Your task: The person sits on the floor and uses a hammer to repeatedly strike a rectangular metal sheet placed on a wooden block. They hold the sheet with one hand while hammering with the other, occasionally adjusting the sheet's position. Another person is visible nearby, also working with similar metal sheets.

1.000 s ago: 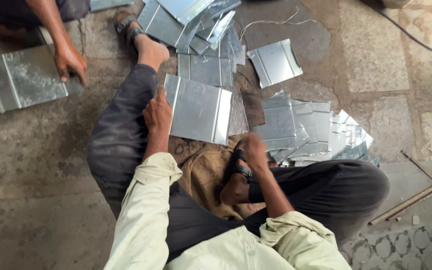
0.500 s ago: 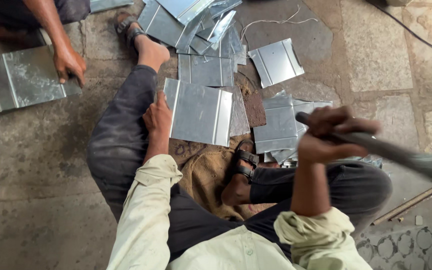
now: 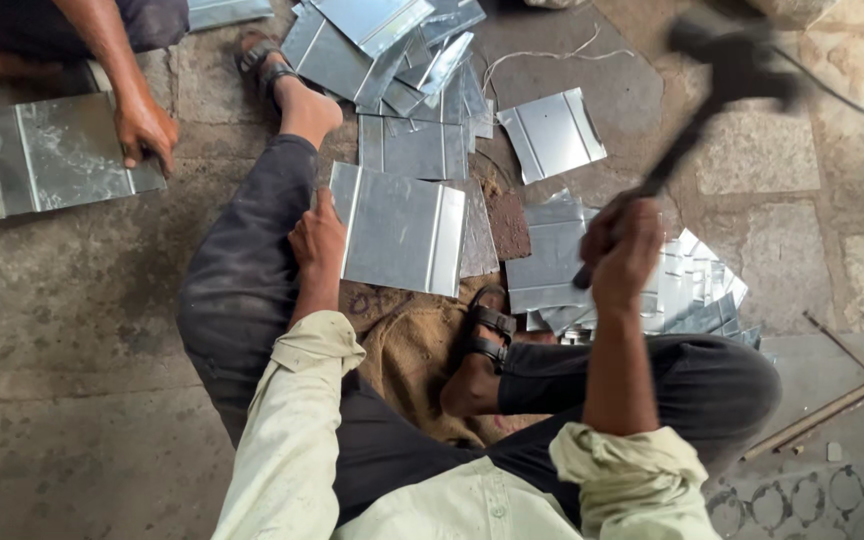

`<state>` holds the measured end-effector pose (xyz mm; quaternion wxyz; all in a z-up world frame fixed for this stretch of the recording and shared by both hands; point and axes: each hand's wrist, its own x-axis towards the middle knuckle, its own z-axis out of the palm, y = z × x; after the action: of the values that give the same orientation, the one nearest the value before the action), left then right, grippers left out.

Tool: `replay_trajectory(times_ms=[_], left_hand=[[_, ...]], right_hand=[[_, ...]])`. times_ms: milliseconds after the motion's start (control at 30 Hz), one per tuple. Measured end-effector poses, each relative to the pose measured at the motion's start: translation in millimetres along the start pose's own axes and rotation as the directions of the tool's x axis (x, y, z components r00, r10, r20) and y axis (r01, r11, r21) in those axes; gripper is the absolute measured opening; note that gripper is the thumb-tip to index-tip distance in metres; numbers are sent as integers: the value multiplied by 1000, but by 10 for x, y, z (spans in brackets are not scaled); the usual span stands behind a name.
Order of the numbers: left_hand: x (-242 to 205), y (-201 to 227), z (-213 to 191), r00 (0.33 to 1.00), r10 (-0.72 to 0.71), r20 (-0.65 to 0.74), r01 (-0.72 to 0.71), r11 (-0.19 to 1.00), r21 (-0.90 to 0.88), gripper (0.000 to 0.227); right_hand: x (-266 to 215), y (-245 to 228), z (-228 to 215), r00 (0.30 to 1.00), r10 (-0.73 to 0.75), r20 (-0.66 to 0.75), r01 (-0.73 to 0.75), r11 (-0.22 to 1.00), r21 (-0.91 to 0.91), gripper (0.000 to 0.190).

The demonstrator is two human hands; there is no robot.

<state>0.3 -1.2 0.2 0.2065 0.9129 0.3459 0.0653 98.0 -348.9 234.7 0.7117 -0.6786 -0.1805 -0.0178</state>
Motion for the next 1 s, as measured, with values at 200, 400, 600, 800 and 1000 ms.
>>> replay_trajectory(times_ms=[200,400,600,800,1000], left_hand=[[14,41,-73,1000,-5,25,5,1000,-22,20],[4,17,-7,1000,-7,-24,6,999,-42,25],[90,-8,84,998,-37,-45,36,999,-25,20],[65,19,88,998,-62,18,63,998,-30,19],[16,-82,145,1000,-19,-15,19,999,-43,22]], right_hand=[[-130,974,-32,933,-356,-54,360,927,107,32],[-703,1924,-35,880,476,-10,-371,673,-640,42],[-253,241,33,894,444,-56,-447,891,-81,42],[-211,-140,-283,941,-320,-111,321,947,-6,51],[-982,1942,-104,997,57,-42,-71,809,-584,40]])
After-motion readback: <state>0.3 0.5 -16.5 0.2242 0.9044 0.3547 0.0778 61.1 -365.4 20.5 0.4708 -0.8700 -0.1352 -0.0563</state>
